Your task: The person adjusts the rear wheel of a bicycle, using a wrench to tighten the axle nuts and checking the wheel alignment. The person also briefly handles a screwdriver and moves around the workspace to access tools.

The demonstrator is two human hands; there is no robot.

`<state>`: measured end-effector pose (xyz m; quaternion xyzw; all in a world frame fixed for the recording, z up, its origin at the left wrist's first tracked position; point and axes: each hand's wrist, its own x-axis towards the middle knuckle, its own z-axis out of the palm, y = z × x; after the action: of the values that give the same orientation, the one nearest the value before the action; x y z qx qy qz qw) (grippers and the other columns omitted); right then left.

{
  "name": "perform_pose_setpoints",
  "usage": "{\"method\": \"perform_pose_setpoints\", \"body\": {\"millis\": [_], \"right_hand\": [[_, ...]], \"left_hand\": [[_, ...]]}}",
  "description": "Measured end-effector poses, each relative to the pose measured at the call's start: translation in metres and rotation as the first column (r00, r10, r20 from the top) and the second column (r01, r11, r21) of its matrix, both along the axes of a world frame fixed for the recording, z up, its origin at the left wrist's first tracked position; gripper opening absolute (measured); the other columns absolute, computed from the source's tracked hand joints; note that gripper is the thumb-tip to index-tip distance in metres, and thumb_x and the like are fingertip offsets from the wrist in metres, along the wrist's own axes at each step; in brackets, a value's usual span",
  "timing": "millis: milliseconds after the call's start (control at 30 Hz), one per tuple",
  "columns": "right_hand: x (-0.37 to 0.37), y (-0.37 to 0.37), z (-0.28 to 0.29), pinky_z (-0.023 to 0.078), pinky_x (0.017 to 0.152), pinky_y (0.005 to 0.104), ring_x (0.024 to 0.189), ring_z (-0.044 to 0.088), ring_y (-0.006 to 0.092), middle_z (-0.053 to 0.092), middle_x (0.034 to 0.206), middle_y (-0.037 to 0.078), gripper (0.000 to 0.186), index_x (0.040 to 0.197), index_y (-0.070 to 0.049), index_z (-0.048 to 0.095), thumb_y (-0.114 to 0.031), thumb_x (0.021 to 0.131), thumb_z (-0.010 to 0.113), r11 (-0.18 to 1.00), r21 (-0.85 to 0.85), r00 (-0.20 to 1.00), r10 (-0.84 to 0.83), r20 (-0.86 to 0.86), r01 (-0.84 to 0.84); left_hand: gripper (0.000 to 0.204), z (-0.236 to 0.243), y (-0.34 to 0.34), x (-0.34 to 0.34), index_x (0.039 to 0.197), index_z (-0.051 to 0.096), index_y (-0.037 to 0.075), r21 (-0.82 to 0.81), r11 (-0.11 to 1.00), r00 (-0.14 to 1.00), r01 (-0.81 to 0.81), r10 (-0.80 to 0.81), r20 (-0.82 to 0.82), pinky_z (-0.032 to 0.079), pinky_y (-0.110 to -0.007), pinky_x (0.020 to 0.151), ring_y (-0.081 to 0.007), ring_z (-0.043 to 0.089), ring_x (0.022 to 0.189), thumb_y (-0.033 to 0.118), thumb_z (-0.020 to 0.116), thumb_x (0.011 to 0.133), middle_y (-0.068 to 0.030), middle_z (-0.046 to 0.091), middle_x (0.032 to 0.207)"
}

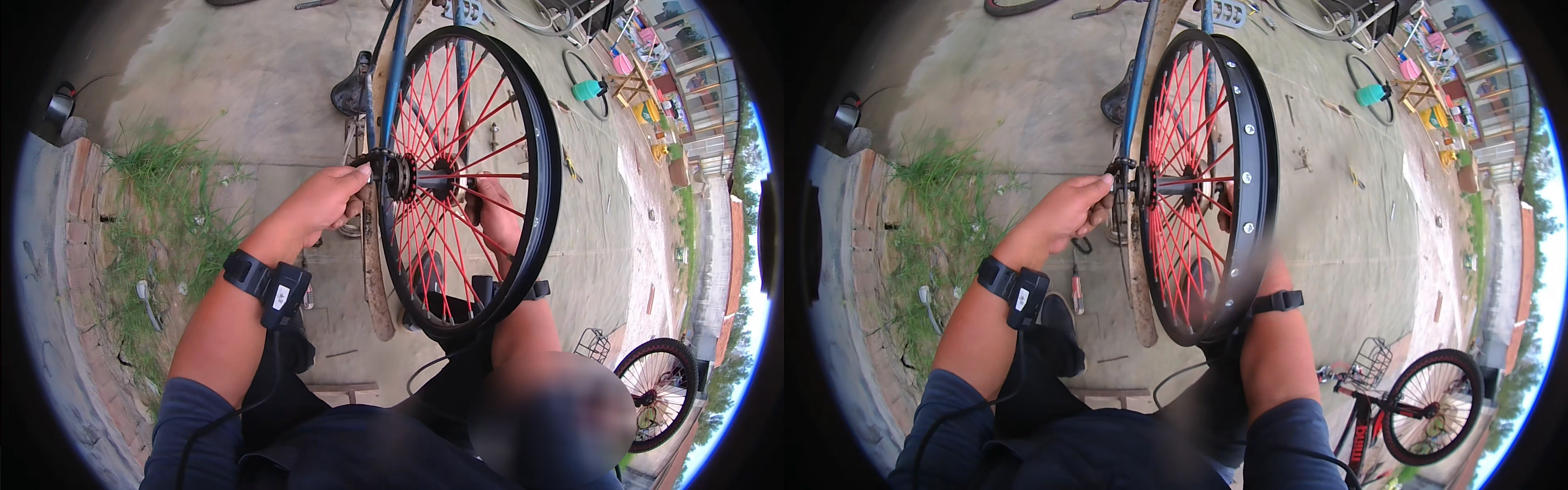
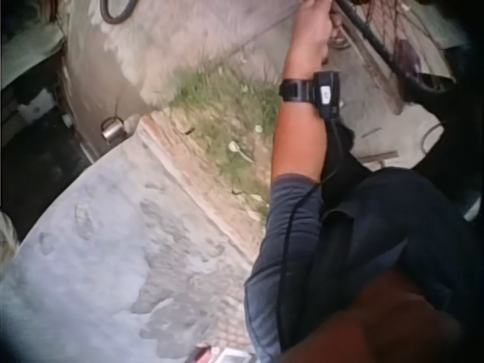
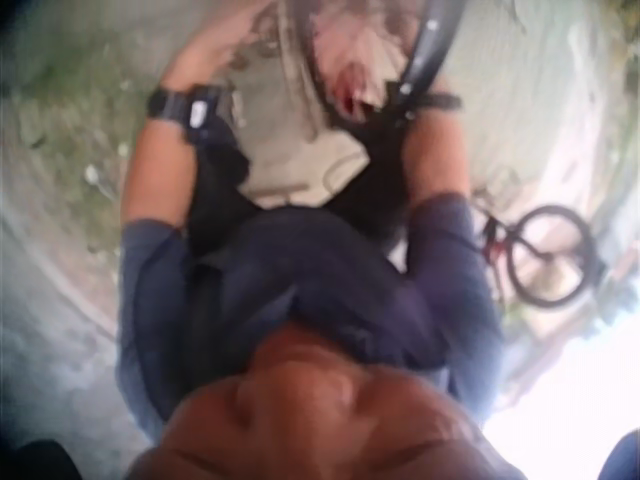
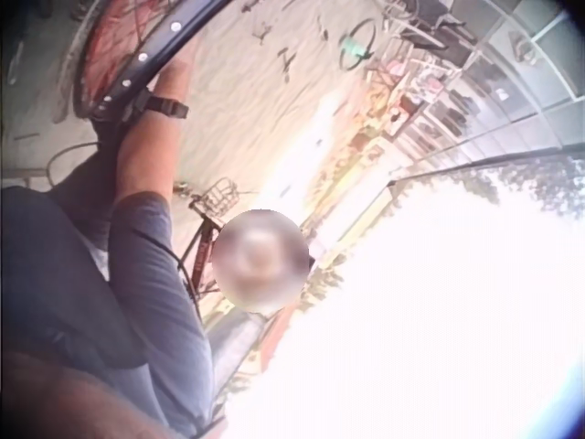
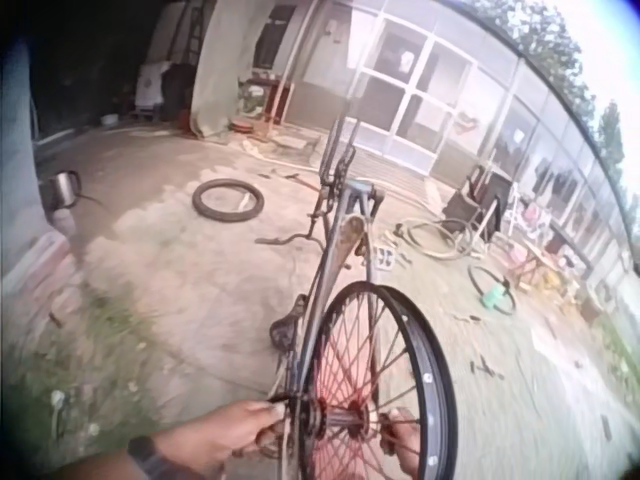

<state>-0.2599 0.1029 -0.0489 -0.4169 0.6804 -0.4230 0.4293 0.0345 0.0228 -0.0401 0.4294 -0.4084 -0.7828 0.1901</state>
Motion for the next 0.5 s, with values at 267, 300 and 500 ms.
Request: {"method": "perform_pose_setpoints", "body": {"millis": [267,300,500], "right_hand": [[0.015,-0.01,0.025,0.022,0.042,0.0268,0.047,0.028,0.0081,0.033,0.059,-0.003,0.038,0.08,-0.013,0.046,-0.038,0.109,0.046,0.989,0.136,0.924,-0.111,0.366,0.065],[0.011,-0.009,0.017,0.02,0.041,0.0267,0.046,0.027,0.008,0.032,0.058,-0.004,0.04,0.079,-0.013,0.045,-0.039,0.109,0.046,0.984,0.137,0.91,-0.159,0.383,0.114],[0.006,-0.007,0.01,0.024,0.041,0.0277,0.043,0.032,0.0102,0.038,0.052,-0.001,0.051,0.072,-0.012,0.046,-0.047,0.109,0.043,0.995,0.042,0.96,-0.101,0.262,0.093]], "left_hand": [[0.034,-0.009,-0.006,0.007,0.089,0.055,0.006,-0.166,0.979,0.993,0.117,-0.114,0.03,0.034,-0.024,0.048,-0.0068,0.039,0.053,0.034,0.049,0.108,0.0013,0.049,0.068],[0.034,-0.009,-0.007,0.006,0.089,0.055,0.006,-0.196,0.972,0.991,0.131,-0.126,0.041,0.034,-0.024,0.048,-0.0068,0.04,0.054,0.034,0.049,0.109,0.0011,0.049,0.068],[0.039,-0.02,-0.012,0.012,0.086,0.056,0.006,-0.671,0.697,0.963,0.253,-0.112,0.246,0.034,-0.024,0.047,-0.0075,0.043,0.053,0.038,0.049,0.108,-0.0001,0.052,0.067]]}}
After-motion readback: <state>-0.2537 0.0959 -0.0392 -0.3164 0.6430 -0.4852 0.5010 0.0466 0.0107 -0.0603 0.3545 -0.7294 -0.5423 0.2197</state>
